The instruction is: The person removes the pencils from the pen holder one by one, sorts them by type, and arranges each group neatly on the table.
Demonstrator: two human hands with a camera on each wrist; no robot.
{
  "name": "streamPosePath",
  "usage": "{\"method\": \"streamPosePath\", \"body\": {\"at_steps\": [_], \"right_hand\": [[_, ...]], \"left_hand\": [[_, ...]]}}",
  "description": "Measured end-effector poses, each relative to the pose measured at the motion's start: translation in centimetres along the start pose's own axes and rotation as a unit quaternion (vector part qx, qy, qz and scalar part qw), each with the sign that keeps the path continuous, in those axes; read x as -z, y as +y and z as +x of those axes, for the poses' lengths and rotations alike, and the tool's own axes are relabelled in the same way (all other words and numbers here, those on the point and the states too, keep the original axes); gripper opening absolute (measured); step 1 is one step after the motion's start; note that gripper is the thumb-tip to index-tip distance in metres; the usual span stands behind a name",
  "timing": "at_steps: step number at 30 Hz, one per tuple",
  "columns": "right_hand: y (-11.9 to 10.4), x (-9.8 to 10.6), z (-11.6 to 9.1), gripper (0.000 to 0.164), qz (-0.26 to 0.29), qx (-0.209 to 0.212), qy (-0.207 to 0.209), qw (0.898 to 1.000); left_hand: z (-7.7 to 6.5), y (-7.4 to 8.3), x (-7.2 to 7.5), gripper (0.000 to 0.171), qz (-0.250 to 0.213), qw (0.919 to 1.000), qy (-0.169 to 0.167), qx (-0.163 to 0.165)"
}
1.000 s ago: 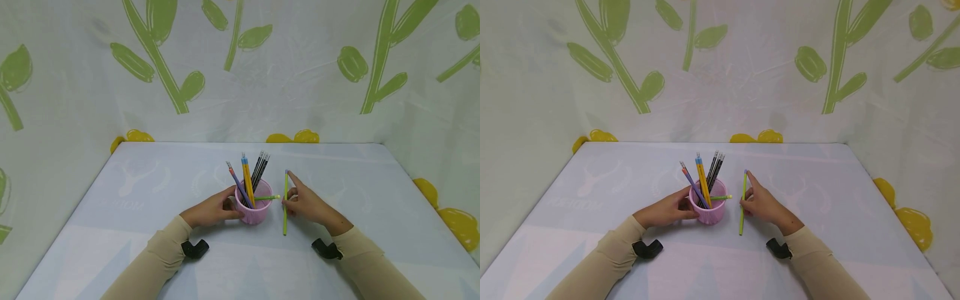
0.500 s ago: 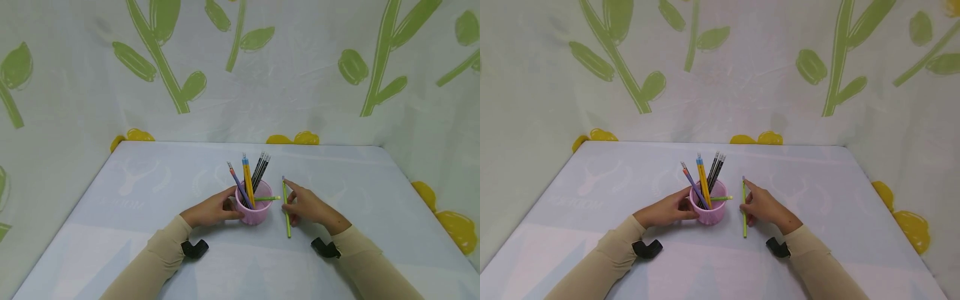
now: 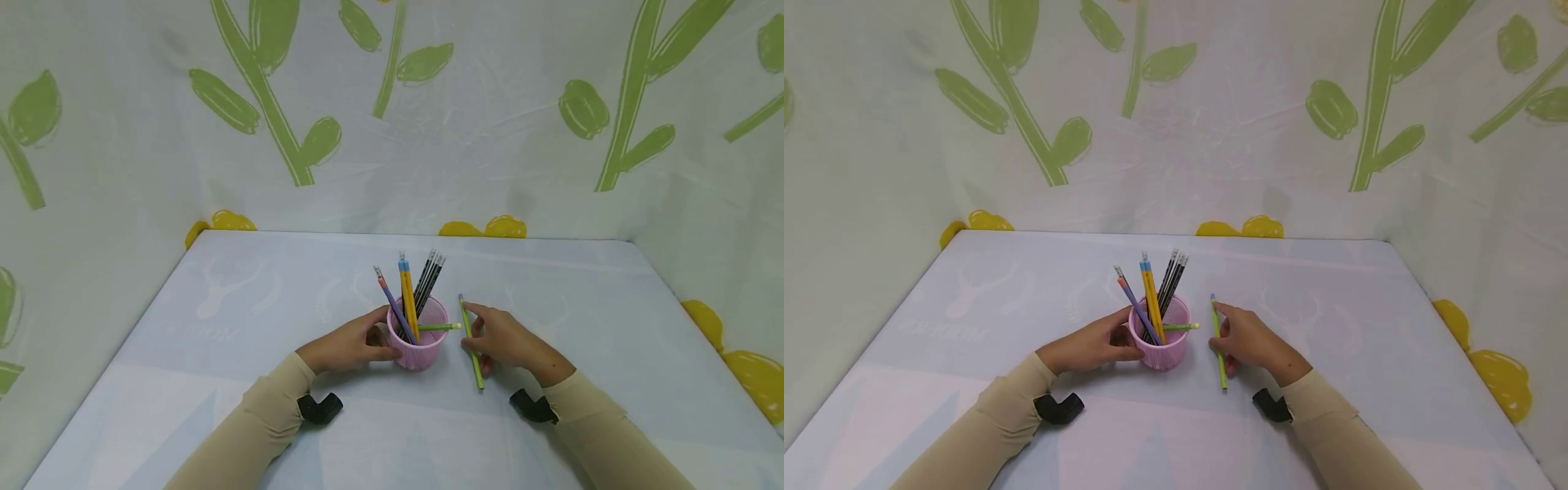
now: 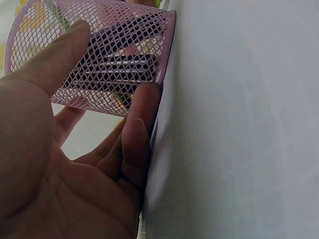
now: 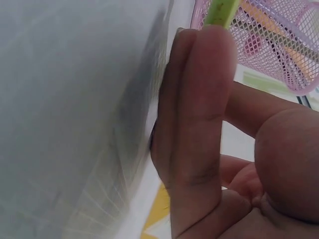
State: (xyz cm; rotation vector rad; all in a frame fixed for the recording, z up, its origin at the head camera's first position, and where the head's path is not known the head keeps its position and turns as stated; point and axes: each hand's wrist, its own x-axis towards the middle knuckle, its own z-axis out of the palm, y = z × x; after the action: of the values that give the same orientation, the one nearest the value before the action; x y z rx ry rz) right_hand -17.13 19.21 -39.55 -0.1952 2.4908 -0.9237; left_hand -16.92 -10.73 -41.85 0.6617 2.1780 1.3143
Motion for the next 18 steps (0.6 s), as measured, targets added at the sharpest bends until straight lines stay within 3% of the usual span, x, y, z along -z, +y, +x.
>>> {"method": "streamPosePath", "body": {"at_steps": [12, 18], "right_hand": [[-0.24, -0.21, -0.2, 0.079, -0.026, 0.005, 0.007, 1.0], [-0.89, 0.04, -0.42, 0.07, -0.09, 0.035, 0.058, 0.994]], "left_hand": [[-0.13, 0.1, 0.0, 0.075, 0.004, 1.0, 0.001, 0.007], [-0.04, 0.05, 0.05, 0.072, 0.002, 1.0, 0.0, -0.001]]}}
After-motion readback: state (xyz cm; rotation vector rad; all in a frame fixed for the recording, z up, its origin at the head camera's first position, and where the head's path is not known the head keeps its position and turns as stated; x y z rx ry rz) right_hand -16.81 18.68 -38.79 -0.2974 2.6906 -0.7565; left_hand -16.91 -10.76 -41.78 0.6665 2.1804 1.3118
